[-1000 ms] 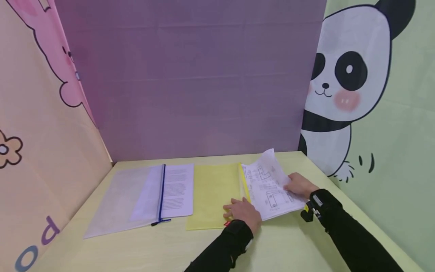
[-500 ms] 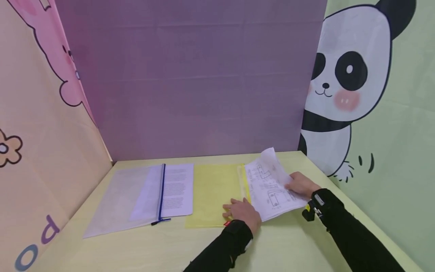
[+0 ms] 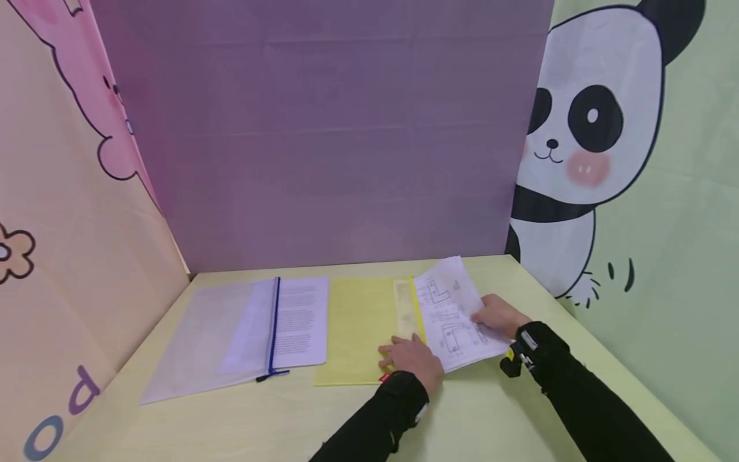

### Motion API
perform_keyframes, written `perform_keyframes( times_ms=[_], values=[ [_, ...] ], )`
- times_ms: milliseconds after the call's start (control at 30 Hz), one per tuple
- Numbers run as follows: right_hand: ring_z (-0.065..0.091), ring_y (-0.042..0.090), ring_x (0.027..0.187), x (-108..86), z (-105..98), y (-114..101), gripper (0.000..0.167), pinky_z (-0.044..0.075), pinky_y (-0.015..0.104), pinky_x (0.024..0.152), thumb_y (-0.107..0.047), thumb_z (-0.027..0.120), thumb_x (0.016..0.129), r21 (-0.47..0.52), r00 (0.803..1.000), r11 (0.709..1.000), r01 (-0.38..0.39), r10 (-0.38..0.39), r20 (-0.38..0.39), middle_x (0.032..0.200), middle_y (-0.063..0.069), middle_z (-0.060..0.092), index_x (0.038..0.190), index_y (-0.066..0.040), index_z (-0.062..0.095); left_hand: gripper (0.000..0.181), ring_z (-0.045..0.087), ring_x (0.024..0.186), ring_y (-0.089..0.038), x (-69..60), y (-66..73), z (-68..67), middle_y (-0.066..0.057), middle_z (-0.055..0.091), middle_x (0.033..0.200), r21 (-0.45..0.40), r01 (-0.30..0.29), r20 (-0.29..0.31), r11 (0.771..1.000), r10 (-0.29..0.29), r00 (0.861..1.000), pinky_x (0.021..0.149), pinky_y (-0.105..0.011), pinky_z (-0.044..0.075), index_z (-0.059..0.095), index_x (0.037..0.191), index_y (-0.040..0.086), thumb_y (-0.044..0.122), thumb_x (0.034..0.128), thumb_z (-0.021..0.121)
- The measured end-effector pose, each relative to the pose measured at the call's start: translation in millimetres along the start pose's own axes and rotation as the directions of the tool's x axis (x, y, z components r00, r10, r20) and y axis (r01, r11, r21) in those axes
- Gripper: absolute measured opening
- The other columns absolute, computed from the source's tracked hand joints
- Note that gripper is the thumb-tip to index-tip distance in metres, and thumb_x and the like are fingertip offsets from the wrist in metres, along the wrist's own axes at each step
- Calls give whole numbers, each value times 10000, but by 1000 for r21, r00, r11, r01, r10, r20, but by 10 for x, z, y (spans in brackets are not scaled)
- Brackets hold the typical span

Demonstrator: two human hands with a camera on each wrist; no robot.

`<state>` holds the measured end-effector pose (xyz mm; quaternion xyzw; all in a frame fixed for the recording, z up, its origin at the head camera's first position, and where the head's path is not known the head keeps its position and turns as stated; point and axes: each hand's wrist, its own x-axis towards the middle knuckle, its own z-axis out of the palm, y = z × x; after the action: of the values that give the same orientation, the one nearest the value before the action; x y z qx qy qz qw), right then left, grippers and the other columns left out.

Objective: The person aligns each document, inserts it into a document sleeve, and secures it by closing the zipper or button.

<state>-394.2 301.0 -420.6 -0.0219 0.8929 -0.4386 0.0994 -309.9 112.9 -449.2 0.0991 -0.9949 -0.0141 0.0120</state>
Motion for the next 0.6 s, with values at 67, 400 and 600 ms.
perform_keyframes(
  times_ms=[67, 400, 600],
  values=[
    [654, 232, 780, 32, 16, 15, 303, 538, 336, 696, 10, 540, 962, 30, 1000, 999, -13, 13, 17, 957, 148, 671, 1234, 139, 561, 500, 585, 1217, -449, 6, 3, 10, -149, 609, 1393, 34, -5, 0, 999, 5, 1000, 891, -534, 548, 606, 1430, 286, 481, 972, 558],
    [696, 238, 788, 43, -76, 205, 312, 567, 346, 687, -150, 650, 987, 162, 990, 980, -119, 105, 94, 942, 124, 719, 1189, 86, 620, 510, 600, 1196, -422, 2, 18, 47, -132, 617, 1385, 102, 3, -9, 995, -2, 1000, 862, -521, 572, 603, 1428, 323, 512, 955, 567],
    [700, 238, 784, -40, -164, 289, 185, 591, 353, 700, -66, 683, 949, 162, 972, 965, -207, 184, 144, 916, 118, 711, 1071, 70, 657, 538, 567, 1239, -421, 3, -10, 16, -172, 598, 1395, 65, -27, 7, 998, 26, 1000, 854, -547, 568, 597, 1437, 296, 515, 947, 576]
  ],
)
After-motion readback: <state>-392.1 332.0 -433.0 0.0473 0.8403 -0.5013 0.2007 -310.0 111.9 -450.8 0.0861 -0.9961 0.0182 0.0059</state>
